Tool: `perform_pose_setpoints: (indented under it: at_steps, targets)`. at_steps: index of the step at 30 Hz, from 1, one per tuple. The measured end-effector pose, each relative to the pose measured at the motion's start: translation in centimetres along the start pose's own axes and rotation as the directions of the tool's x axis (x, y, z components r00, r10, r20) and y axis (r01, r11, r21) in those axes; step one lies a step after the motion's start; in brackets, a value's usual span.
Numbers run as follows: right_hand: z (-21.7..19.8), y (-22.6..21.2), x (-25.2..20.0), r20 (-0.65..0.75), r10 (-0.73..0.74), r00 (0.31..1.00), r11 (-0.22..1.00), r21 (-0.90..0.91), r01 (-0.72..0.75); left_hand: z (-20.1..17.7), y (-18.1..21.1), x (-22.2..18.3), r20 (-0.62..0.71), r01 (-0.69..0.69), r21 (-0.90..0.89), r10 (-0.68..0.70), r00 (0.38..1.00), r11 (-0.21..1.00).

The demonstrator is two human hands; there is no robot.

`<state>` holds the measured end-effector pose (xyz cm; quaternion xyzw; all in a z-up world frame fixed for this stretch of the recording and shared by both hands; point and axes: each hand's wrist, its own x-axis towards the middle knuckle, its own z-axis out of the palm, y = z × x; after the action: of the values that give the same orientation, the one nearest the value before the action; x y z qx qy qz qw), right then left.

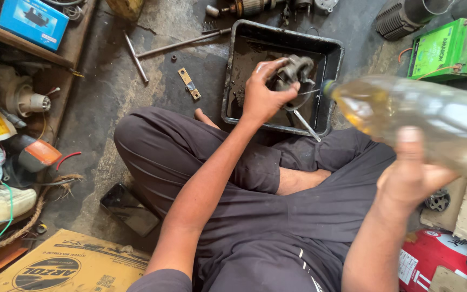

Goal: The person scrubs a metal mechanical part with a brush inside a black tray filled with liquid. They then pour a yellowish liquid from a plastic bottle onto the part to rinse it.

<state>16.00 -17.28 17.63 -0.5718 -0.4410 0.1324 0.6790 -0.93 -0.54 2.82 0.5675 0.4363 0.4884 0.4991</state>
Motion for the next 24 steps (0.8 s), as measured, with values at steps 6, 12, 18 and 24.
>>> perform_pose_setpoints:
  at_steps: [6, 12, 18, 24]
  targets:
    - [-5.1, 2.1, 2.1, -0.081, 0.628, 0.774, 0.643, 0.615, -0.457, -0.8, 1.2, -0.2, 0.219, -0.442, 0.31, 0.39, 0.895, 0.842]
    - [-9.6, 5.9, 2.6, 0.124, 0.804, 0.582, 0.217, 0.85, -0.481, -0.5, 2.6, 1.3, 0.471, -0.793, 0.452, 0.646, 0.601, 0.408]
    - [-11.0, 6.8, 2.6, 0.15, 0.814, 0.561, 0.134, 0.891, -0.433, -1.1, 6.4, 4.9, 0.633, -0.908, 0.392, 0.673, 0.383, 0.148]
    - [-12.7, 7.7, 2.0, 0.291, 0.766, 0.573, -0.024, 0.903, -0.428, -1.6, 10.1, 6.0, 0.637, -0.93, 0.366, 0.72, 0.275, 0.031]
